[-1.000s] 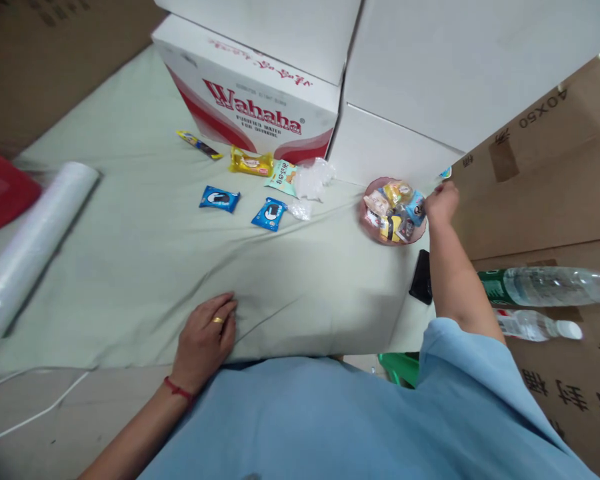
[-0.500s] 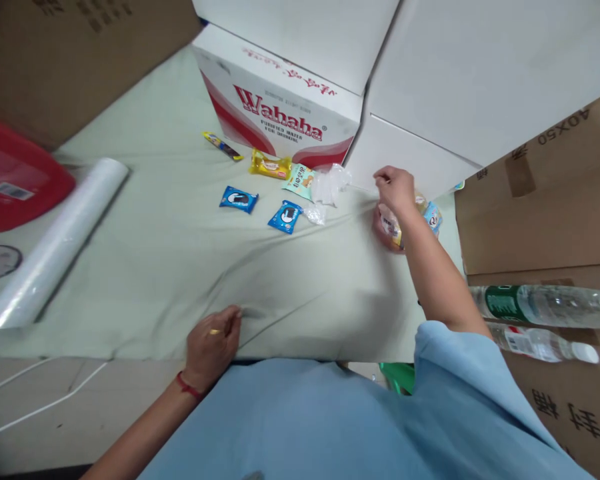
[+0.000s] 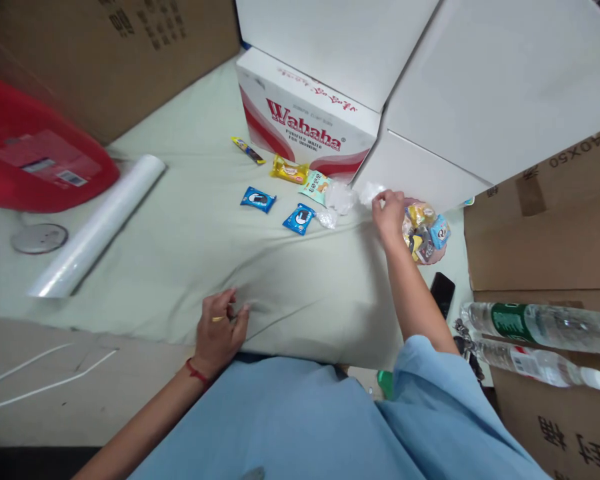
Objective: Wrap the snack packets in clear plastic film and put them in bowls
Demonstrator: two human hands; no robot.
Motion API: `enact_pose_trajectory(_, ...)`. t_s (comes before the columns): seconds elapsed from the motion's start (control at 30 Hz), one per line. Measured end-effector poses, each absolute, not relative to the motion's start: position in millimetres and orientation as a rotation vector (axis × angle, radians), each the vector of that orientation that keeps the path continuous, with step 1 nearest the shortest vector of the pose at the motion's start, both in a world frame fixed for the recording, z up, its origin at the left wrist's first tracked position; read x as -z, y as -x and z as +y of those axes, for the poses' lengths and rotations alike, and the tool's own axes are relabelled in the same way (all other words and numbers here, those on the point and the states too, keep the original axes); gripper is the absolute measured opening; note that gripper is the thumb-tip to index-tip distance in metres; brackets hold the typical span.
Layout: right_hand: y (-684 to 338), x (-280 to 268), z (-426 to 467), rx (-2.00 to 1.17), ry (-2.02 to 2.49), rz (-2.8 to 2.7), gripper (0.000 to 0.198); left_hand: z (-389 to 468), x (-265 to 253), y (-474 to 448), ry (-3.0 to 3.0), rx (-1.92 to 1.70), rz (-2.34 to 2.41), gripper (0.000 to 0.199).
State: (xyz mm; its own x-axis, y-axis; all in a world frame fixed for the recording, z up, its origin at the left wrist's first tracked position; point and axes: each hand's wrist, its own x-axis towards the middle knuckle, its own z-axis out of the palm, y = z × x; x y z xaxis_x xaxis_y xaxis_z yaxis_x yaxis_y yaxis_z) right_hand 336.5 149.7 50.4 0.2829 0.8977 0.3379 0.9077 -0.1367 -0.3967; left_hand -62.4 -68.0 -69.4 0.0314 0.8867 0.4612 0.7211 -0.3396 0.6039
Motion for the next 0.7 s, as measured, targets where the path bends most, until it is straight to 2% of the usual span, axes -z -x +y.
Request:
enact_pose_trajectory(0.07,-330.2,-51.5,103.7,-0.175,1.858,-1.587,0.011,-65.5,59.9,62.9,-1.995,-1.21,1.66,0.034)
enact_pose_trajectory(0.17,-305.4,-41.8,32.9,-0.728,1.602,-1.359,0.019,-58.4,39.9,57.8,-1.771,-1.106,1.545,0.022)
enact_pose_trajectory(0.23,-283.0,-32.0,-4.3,-0.999,1.475,-1.102,0.026,-51.8,24.3,46.5,-1.578,-0.982,1.415,0.03)
enact_pose_trajectory(0.3,-260.8,-22.1,-29.7,-1.135,1.386,-0.892,0.032,-44.9,8.5,28.7,-1.32,-0.909,1.269,0.039)
enact_pose_trajectory(0.4,-234.8,-9.9,-50.0,-1.196,1.335,-0.771,0.036,-36.7,-11.9,-1.7,-0.973,-0.841,1.043,0.052)
enact_pose_trajectory(0.5,-220.5,-4.5,-59.2,-1.154,1.408,-0.969,0.026,-32.1,-21.7,-23.4,-0.759,-0.781,0.971,0.06)
enact_pose_trajectory(0.6,-215.4,-7.5,-61.7,-1.082,1.426,-1.316,0.019,-30.3,-17.0,-30.4,-0.724,-0.772,0.985,0.058)
enact_pose_trajectory(0.7,-214.2,-11.9,-56.1,-1.076,1.387,-1.288,0.019,-31.2,-5.0,-26.3,-0.705,-0.86,0.964,0.052)
